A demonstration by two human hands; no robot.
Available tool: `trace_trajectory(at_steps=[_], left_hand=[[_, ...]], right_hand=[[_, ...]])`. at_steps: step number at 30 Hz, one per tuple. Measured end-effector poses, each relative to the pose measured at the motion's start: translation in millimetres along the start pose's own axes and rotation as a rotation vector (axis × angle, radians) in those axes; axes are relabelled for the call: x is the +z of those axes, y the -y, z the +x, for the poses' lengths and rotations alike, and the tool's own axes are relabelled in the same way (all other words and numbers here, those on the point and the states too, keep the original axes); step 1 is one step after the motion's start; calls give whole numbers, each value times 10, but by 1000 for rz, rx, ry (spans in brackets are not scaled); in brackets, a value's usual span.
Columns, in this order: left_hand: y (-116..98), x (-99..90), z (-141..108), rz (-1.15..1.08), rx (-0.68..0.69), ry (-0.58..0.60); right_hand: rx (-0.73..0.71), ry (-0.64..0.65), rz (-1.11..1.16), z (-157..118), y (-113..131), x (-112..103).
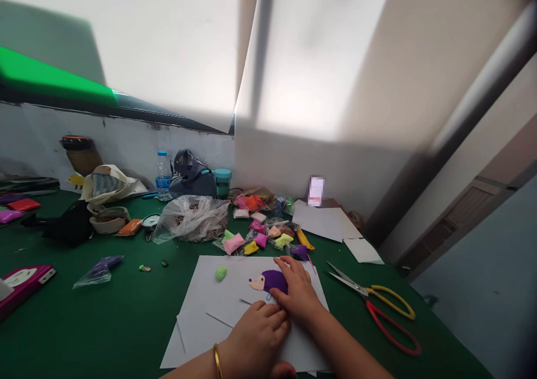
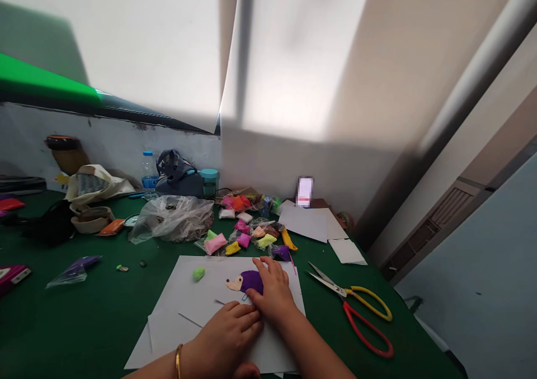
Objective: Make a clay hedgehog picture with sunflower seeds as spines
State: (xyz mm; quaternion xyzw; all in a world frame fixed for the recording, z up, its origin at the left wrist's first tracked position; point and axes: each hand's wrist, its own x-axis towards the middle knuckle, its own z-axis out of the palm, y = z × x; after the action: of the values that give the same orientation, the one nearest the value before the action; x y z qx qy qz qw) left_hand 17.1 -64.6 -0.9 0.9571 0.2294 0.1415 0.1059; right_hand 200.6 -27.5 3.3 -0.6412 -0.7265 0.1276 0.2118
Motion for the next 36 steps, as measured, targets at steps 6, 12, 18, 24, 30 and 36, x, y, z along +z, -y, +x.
trace_trajectory(at_steps=[6, 12, 18, 24, 30, 36], left_hand=[[3, 20, 1, 8, 9, -11], [0, 26, 13, 20, 6, 2], [3, 14, 17, -8, 8, -11], [-10, -43, -4, -22, -11, 14], [-3, -23, -12, -44, -31, -2], [-3, -17, -8, -50, -33, -3]], right_hand=[[6, -1, 3, 27, 41, 6], [9, 29, 39, 65, 114, -16], [-3, -36, -7, 114, 140, 43], [-139, -177, 40, 65, 59, 17], [-338, -129, -37, -86, -28, -38], [-354, -48, -93, -75, 1, -7]])
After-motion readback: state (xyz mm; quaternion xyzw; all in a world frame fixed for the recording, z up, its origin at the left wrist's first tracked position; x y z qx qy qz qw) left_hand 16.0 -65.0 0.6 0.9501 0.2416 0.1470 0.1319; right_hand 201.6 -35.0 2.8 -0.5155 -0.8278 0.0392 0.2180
